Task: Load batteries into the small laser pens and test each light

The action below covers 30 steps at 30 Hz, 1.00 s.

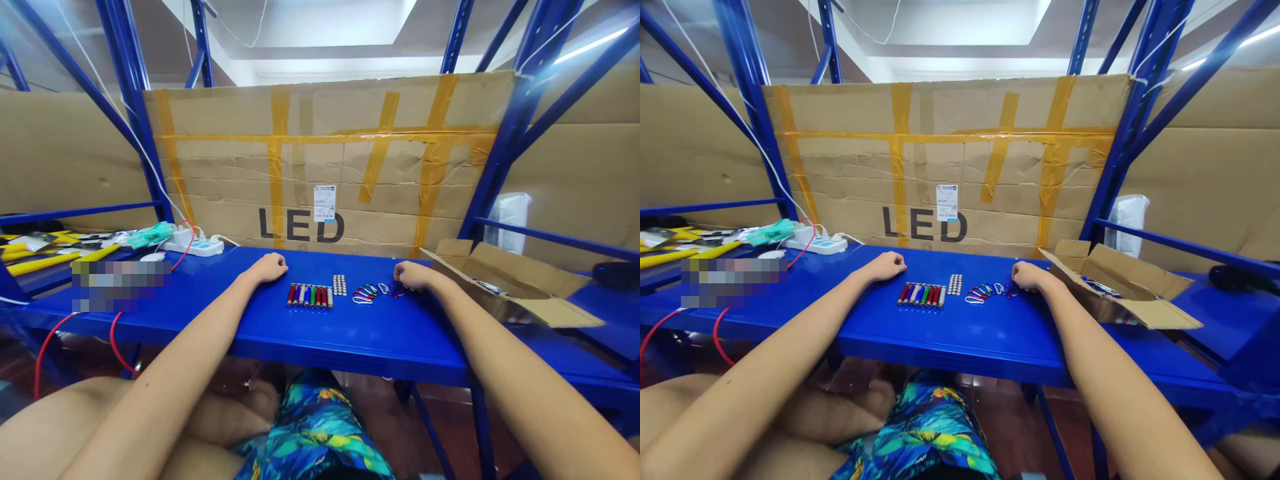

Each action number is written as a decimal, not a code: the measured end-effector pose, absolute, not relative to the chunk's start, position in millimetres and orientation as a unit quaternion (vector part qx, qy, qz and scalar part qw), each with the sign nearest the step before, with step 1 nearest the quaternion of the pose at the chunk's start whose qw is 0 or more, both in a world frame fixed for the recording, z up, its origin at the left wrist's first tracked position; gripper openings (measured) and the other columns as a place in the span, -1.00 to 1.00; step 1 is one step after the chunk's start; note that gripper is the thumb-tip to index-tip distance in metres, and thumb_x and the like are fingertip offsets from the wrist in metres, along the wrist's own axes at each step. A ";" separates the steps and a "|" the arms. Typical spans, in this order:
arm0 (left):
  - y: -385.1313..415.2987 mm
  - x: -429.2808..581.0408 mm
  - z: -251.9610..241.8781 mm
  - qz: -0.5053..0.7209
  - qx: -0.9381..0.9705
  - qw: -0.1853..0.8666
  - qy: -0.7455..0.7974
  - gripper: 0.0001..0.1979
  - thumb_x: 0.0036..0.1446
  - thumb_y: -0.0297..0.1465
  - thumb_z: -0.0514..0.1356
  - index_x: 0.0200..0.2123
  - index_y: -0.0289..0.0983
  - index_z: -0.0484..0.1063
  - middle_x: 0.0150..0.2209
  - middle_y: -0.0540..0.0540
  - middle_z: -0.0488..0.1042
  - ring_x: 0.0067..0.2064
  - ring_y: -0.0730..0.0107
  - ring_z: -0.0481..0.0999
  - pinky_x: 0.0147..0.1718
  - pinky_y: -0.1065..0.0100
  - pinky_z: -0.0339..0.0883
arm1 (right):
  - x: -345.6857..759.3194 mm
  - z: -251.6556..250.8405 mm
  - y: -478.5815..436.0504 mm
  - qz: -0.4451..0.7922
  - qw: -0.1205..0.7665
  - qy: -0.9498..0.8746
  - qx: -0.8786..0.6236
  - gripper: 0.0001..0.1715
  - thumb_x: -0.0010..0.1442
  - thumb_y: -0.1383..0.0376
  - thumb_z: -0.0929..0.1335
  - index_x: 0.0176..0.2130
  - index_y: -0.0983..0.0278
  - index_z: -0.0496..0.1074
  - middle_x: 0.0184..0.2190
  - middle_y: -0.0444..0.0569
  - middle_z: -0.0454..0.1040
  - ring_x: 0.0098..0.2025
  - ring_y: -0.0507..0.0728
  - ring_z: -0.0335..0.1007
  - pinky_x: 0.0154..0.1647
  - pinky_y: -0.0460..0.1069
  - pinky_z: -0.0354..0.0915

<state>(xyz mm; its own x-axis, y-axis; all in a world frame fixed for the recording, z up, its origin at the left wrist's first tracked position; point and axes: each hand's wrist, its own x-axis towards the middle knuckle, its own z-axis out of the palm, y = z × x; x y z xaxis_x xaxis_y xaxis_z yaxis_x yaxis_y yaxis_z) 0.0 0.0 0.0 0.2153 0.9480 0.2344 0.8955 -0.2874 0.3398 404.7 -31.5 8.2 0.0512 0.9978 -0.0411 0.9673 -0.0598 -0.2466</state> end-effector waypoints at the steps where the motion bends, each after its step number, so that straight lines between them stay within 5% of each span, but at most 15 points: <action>1: -1.1 1.1 0.8 0.203 0.774 0.062 0.597 -0.87 0.03 -0.32 0.17 -0.46 -0.24 0.45 -0.34 -0.11 0.57 -0.26 0.25 0.52 -0.24 0.35 0.32 | 402.3 10.4 -32.5 0.073 0.082 -0.681 -0.724 -0.79 0.00 0.46 0.30 -0.31 0.34 0.47 -0.50 0.02 0.46 -0.50 0.08 0.36 -0.47 -0.08 0.21; 4: -9.2 10.3 6.1 0.245 0.761 0.048 0.598 -0.83 0.06 -0.29 0.16 -0.45 -0.25 0.46 -0.35 -0.12 0.57 -0.26 0.24 0.51 -0.24 0.32 0.31 | 383.1 20.7 -42.1 -0.009 0.155 -0.694 -0.703 -0.81 0.05 0.43 0.29 -0.32 0.36 0.48 -0.32 0.13 0.51 -0.28 0.14 0.41 -0.32 -0.07 0.21; 8: -31.0 38.5 15.8 0.315 0.818 0.081 0.474 -0.80 0.09 -0.29 0.15 -0.43 -0.26 0.50 -0.34 -0.06 0.57 -0.24 0.30 0.50 -0.19 0.34 0.31 | 333.1 31.3 -71.3 0.049 0.237 -0.836 -0.493 -0.77 0.16 0.30 0.27 -0.31 0.31 0.50 -0.44 -0.05 0.50 -0.39 0.07 0.34 -0.35 -0.08 0.20; 13: -57.7 74.8 21.1 0.274 0.901 0.065 0.329 -0.83 0.09 -0.36 0.16 -0.42 -0.24 0.56 -0.31 -0.06 0.58 -0.19 0.30 0.47 -0.09 0.32 0.28 | 285.7 26.4 -99.6 0.114 0.211 -0.919 -0.312 -0.75 0.19 0.32 0.28 -0.27 0.30 0.56 -0.35 -0.04 0.56 -0.34 0.07 0.38 -0.25 -0.06 0.24; 21: -65.6 82.8 20.8 0.216 0.929 0.054 0.296 -0.72 0.11 -0.43 0.07 -0.45 -0.18 0.59 -0.30 0.00 0.61 -0.13 0.30 0.45 -0.02 0.34 0.24 | 283.2 21.2 -101.3 0.117 0.189 -0.928 -0.300 -0.77 0.13 0.38 0.33 -0.26 0.25 0.59 -0.26 -0.02 0.54 -0.26 0.10 0.41 -0.16 -0.03 0.28; 30: -61.6 82.1 17.2 0.214 0.910 0.024 0.354 -0.54 0.31 -0.19 -0.05 -0.44 -0.20 0.57 -0.31 -0.11 0.59 -0.08 0.20 0.43 0.00 0.22 0.16 | 286.9 27.2 -107.8 0.166 0.143 -0.935 -0.279 -0.82 0.13 0.33 0.34 -0.33 0.30 0.58 -0.39 -0.06 0.52 -0.34 0.06 0.37 -0.26 -0.07 0.25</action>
<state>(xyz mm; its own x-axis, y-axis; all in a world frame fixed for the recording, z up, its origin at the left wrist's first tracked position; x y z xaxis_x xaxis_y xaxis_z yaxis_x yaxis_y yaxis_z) 82.1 -61.6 17.2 0.6576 0.6546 0.3730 0.6338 -0.7483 0.1958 286.9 -107.8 27.2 -0.8034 0.5695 0.1739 0.4746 0.7888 -0.3906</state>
